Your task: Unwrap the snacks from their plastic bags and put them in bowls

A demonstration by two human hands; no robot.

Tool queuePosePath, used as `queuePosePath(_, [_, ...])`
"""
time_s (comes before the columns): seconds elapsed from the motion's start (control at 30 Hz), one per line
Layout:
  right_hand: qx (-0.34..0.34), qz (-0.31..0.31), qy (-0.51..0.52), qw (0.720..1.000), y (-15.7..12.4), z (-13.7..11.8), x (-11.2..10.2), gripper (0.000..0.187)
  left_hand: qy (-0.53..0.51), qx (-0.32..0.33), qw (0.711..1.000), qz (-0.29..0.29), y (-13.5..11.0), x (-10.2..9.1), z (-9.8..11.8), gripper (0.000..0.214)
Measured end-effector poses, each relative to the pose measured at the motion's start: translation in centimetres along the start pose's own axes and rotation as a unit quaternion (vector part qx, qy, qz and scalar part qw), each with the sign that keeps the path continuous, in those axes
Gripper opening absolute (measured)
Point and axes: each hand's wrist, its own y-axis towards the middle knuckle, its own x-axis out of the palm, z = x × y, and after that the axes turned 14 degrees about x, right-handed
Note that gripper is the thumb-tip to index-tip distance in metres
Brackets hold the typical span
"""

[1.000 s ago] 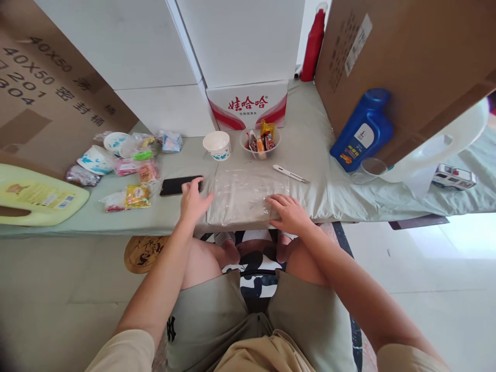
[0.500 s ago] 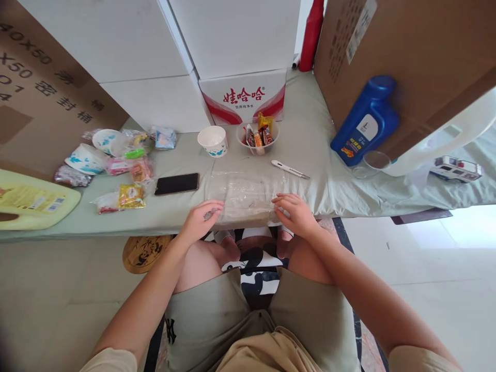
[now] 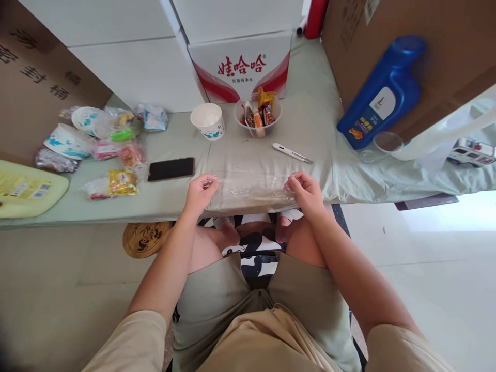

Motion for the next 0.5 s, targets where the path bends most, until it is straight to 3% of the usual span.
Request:
queuePosePath(0.13, [0.002, 0.027, 0.08, 0.996, 0.5, 0.5, -0.1, 0.041, 0.003, 0.004, 1.0, 0.007, -0.5, 0.2, -1.0, 0.015])
queuePosePath(0.33, [-0.033, -0.049, 0.044, 0.997, -0.5, -0.1, 0.4, 0.041, -0.025, -0.022, 0.999, 0.017, -0.9, 0.3, -1.4, 0.017])
queuePosePath(0.5, [-0.008, 0.057, 0.011, 0.998, -0.4, -0.4, 0.6, 0.03, -0.059, -0.057, 0.996, 0.028, -0.7, 0.6, -1.1, 0.016])
